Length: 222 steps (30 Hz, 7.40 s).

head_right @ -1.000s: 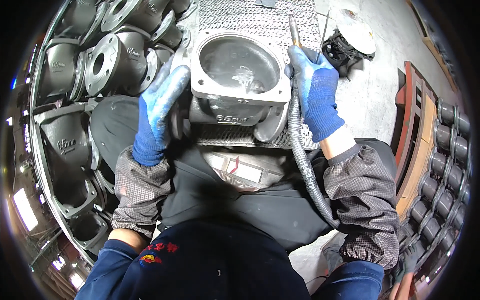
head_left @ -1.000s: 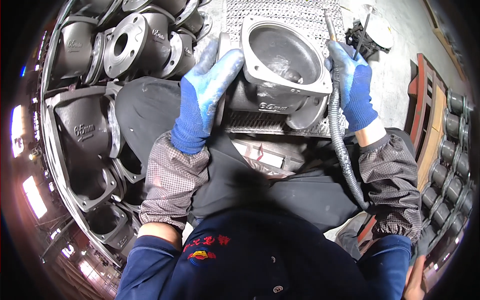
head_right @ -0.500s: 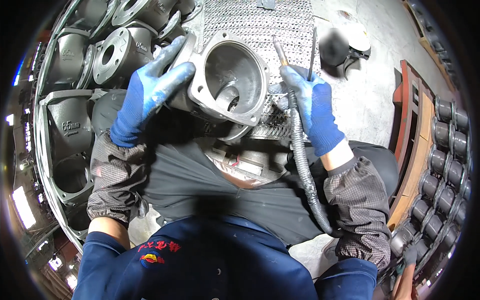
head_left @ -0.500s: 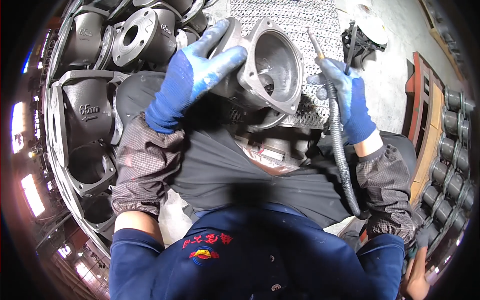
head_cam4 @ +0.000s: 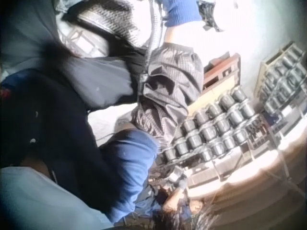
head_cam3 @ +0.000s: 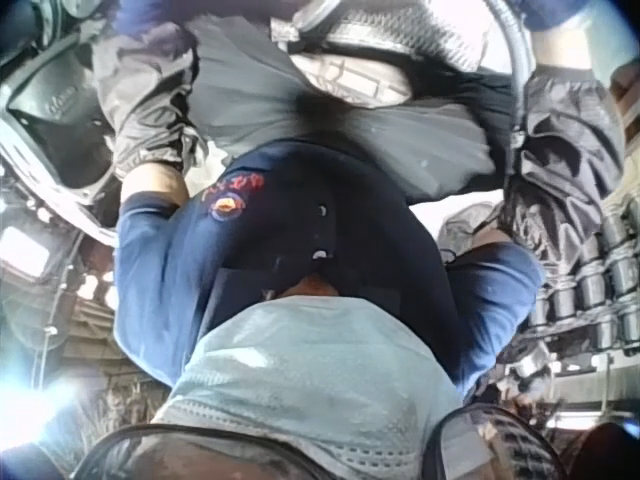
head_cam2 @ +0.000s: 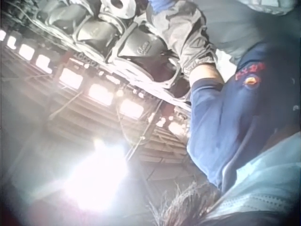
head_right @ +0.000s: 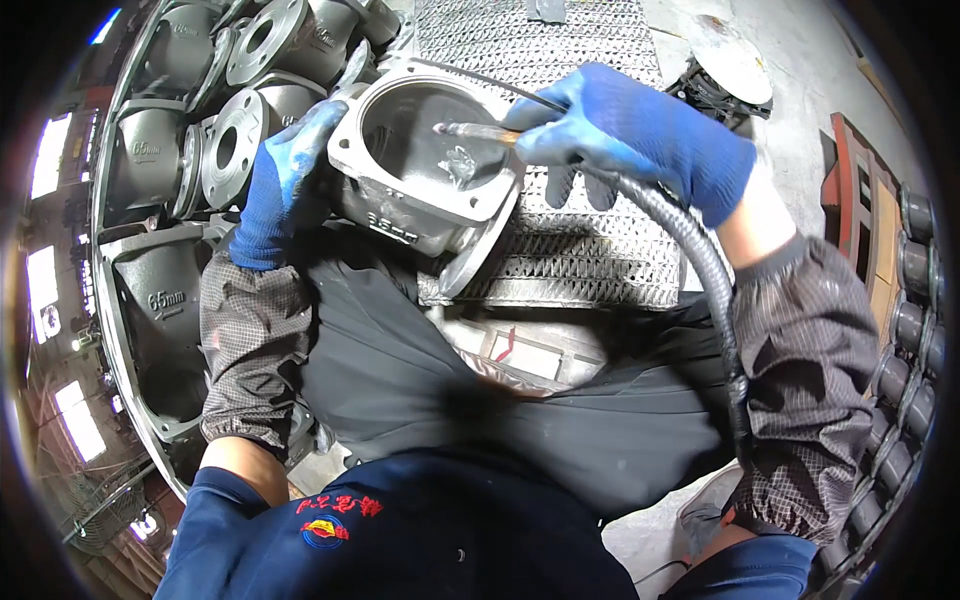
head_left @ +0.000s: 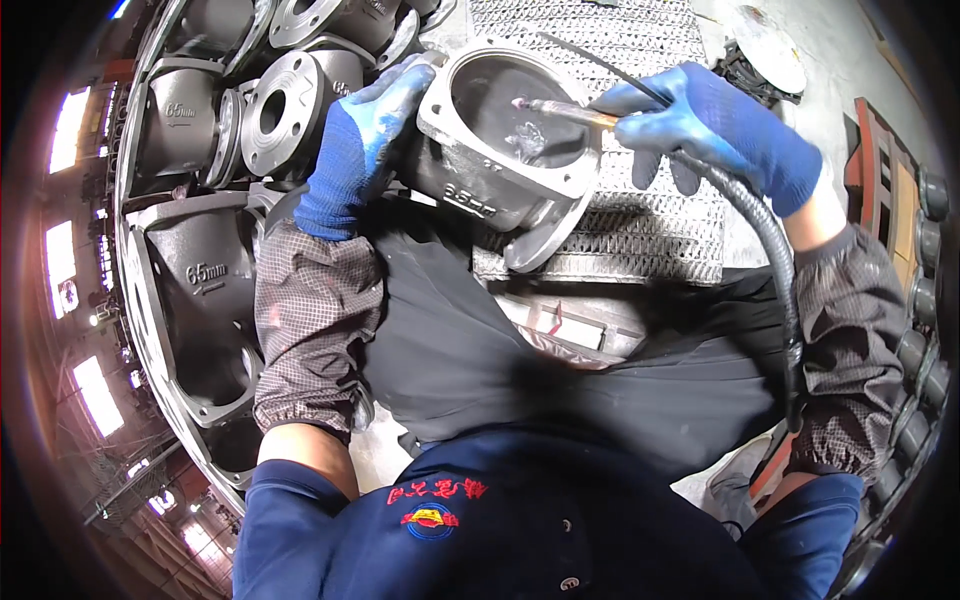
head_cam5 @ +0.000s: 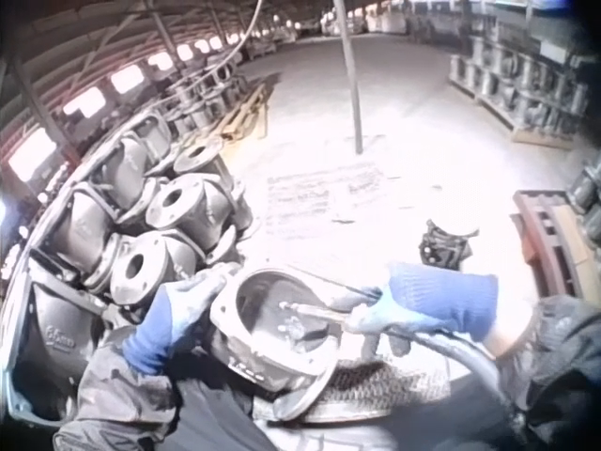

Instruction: The person cleans and deburrs metal pipe valve components by rotating them and using a pneumatic tool to reach interior and exterior surfaces.

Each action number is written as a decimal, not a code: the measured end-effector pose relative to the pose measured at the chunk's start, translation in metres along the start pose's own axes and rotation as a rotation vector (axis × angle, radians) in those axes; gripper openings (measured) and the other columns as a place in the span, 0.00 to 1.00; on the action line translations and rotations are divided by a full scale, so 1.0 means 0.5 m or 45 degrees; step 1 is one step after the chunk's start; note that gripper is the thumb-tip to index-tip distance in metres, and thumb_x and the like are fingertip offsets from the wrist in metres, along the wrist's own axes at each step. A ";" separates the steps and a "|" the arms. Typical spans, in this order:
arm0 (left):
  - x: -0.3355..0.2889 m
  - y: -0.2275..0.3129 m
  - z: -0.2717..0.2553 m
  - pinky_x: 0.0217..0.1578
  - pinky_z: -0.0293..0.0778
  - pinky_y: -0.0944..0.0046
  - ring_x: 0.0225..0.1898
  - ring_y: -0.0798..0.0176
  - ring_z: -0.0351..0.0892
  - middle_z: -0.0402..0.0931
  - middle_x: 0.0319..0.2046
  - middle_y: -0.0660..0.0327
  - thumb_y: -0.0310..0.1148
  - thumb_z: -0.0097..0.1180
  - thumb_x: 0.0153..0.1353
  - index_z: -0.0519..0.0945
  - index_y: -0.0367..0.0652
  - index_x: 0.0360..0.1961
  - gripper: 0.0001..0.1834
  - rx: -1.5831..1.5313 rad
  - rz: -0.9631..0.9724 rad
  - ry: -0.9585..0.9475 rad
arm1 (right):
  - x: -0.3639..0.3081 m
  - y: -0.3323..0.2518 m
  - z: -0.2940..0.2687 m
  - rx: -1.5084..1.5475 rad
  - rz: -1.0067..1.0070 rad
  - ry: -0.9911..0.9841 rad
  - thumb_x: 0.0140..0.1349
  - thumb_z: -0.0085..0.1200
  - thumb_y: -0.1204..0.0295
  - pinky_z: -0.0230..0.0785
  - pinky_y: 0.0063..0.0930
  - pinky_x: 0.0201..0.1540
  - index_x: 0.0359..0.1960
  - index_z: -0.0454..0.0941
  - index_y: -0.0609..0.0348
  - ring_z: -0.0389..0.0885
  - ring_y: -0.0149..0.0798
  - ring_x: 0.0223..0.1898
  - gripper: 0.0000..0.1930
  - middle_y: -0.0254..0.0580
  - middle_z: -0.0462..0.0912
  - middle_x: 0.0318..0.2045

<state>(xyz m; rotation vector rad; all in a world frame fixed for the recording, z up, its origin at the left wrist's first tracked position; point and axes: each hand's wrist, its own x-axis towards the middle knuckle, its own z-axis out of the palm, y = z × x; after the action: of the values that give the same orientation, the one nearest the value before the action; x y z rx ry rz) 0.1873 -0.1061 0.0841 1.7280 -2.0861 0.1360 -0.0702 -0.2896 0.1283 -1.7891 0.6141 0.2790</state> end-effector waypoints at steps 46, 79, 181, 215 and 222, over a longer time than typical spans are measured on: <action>0.026 0.106 0.007 0.34 0.69 0.69 0.33 0.69 0.74 0.76 0.31 0.59 0.45 0.45 0.65 0.77 0.34 0.43 0.22 -1.287 -0.972 0.275 | 0.078 -0.061 0.293 1.354 -0.191 -0.285 0.67 0.39 0.53 0.72 0.23 0.17 0.40 0.76 0.74 0.76 0.30 0.16 0.29 0.55 0.82 0.27; 0.016 -0.132 0.056 0.47 0.71 0.70 0.46 0.67 0.75 0.74 0.48 0.58 0.37 0.62 0.53 0.64 0.32 0.60 0.36 -1.249 -0.965 -0.380 | -0.060 0.196 -0.015 -0.037 0.065 0.613 0.66 0.44 0.69 0.74 0.20 0.29 0.58 0.67 0.62 0.81 0.29 0.29 0.20 0.43 0.81 0.35; 0.059 -0.051 0.069 0.42 0.73 0.70 0.36 0.70 0.74 0.78 0.40 0.58 0.32 0.55 0.54 0.71 0.34 0.55 0.26 -0.955 -0.993 -0.630 | 0.179 0.108 0.064 -1.522 -0.158 0.032 0.60 0.49 0.72 0.76 0.33 0.33 0.46 0.79 0.45 0.83 0.39 0.35 0.13 0.37 0.81 0.31; 0.059 -0.042 0.072 0.42 0.73 0.70 0.37 0.63 0.78 0.78 0.36 0.55 0.30 0.53 0.55 0.77 0.36 0.37 0.11 -1.100 -1.066 -0.590 | 0.037 0.201 0.021 0.327 -0.077 0.734 0.60 0.46 0.74 0.67 0.13 0.18 0.56 0.67 0.69 0.79 0.26 0.22 0.22 0.44 0.81 0.29; 0.082 -0.098 0.116 0.40 0.73 0.72 0.36 0.72 0.75 0.77 0.36 0.60 0.36 0.53 0.59 0.74 0.27 0.45 0.21 -0.895 -0.470 -0.702 | 0.015 0.221 0.163 0.778 0.362 0.969 0.63 0.46 0.65 0.66 0.20 0.28 0.42 0.77 0.67 0.73 0.26 0.25 0.16 0.37 0.79 0.30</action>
<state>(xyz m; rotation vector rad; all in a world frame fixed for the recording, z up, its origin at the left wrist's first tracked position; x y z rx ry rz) 0.2136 -0.1738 0.0380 1.7406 -1.7478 -1.1505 -0.1137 -0.2363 0.0094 -1.1670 1.3319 -0.3977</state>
